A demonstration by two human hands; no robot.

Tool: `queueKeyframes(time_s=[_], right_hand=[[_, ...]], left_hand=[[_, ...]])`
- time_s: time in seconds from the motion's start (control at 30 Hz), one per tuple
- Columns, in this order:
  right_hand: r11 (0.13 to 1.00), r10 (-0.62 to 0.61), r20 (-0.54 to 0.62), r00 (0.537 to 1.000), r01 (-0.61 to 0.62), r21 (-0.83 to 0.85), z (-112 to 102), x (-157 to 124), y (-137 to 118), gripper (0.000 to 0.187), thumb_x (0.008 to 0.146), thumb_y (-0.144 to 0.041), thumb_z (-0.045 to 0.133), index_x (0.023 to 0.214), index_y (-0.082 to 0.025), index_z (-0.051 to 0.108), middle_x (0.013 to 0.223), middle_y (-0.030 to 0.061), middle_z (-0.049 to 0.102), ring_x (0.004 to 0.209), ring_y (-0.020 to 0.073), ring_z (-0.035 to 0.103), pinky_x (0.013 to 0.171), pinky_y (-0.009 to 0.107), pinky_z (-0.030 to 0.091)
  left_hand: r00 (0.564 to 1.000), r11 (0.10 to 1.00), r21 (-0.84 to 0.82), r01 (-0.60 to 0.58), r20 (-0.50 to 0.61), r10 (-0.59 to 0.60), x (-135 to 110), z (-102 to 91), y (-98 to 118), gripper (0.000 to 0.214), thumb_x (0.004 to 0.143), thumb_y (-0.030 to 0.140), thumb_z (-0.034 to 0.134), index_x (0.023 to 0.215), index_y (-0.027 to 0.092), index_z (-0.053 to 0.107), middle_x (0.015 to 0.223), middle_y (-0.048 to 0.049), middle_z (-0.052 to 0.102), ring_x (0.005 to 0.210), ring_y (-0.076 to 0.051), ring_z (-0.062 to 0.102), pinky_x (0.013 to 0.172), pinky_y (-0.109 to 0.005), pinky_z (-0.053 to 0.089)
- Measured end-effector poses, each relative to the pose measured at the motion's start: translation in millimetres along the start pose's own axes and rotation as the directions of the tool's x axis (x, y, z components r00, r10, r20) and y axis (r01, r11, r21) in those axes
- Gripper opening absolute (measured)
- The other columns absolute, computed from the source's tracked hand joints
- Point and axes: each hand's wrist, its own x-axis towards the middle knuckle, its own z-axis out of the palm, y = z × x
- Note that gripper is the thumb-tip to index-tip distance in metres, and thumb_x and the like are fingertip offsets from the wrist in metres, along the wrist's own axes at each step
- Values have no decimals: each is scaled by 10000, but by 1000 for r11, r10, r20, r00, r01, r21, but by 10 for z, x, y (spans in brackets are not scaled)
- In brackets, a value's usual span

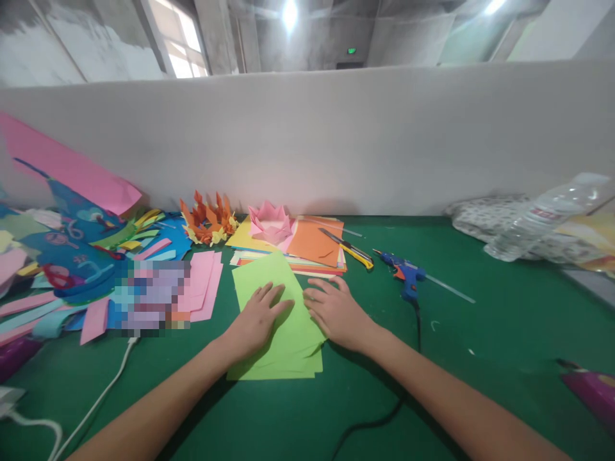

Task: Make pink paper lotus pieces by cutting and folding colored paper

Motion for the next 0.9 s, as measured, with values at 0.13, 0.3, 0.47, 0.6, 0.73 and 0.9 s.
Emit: queueKeyframes(time_s=[0.13, 0.3, 0.47, 0.6, 0.73, 0.9], right_hand=[[993, 33, 47, 998, -27, -115, 177, 466, 130, 302, 944, -217, 365, 1111, -208, 617, 1259, 76, 580, 1218, 247, 429, 971, 471, 252], [985, 76, 44, 996, -68, -158, 366, 978, 287, 320, 911, -135, 365, 1137, -176, 588, 1362, 91, 488, 1248, 259, 379, 985, 492, 242], [983, 78, 13, 997, -75, -166, 416, 1253, 331, 318, 896, -142, 389, 1155, -179, 570, 1371, 92, 471, 1272, 260, 331, 990, 487, 230], [976, 120, -36, 992, -124, -178, 319, 1241, 373, 309, 911, -194, 384, 1156, -204, 572, 1349, 80, 489, 1211, 246, 396, 951, 429, 297], [937, 257, -130, 957, -280, -209, 155, 923, 651, 367, 904, -223, 395, 1237, -125, 516, 1306, 160, 498, 1150, 278, 441, 944, 404, 322], [844, 442, -163, 882, -471, -259, 125, 353, 1054, 406, 863, -117, 362, 1238, -16, 479, 1116, 221, 578, 957, 282, 538, 813, 380, 404]], left_hand=[[999, 997, -62, -53, 3, 53, 5, 7, -11, 558, 755, -32, 386, 1256, 201, 468, 1425, -117, 400, 1369, -308, 258, 1076, -575, 255], [991, 984, -121, -128, 23, 132, 31, 40, -52, 521, 783, -52, 322, 1268, 105, 425, 1446, -156, 363, 1372, -248, 269, 1110, -494, 268], [993, 986, -122, -112, 17, 115, 32, 43, -14, 366, 911, 135, 366, 1271, 107, 427, 1448, -167, 355, 1375, -260, 258, 1113, -489, 268], [995, 988, -117, -101, -7, 101, -30, 24, 27, 650, 874, 588, 403, 1317, 113, 404, 1469, -187, 304, 1382, -308, 223, 1113, -514, 231], [997, 993, -98, -71, -25, 69, -98, 3, -9, 789, 795, 710, 398, 1350, 149, 394, 1497, -184, 234, 1394, -342, 159, 1107, -539, 204], [996, 993, -93, 76, -46, -81, -86, 5, -61, 833, 734, 729, 475, 1316, 135, 426, 1478, -214, 258, 1378, -404, 153, 1078, -583, 208]])
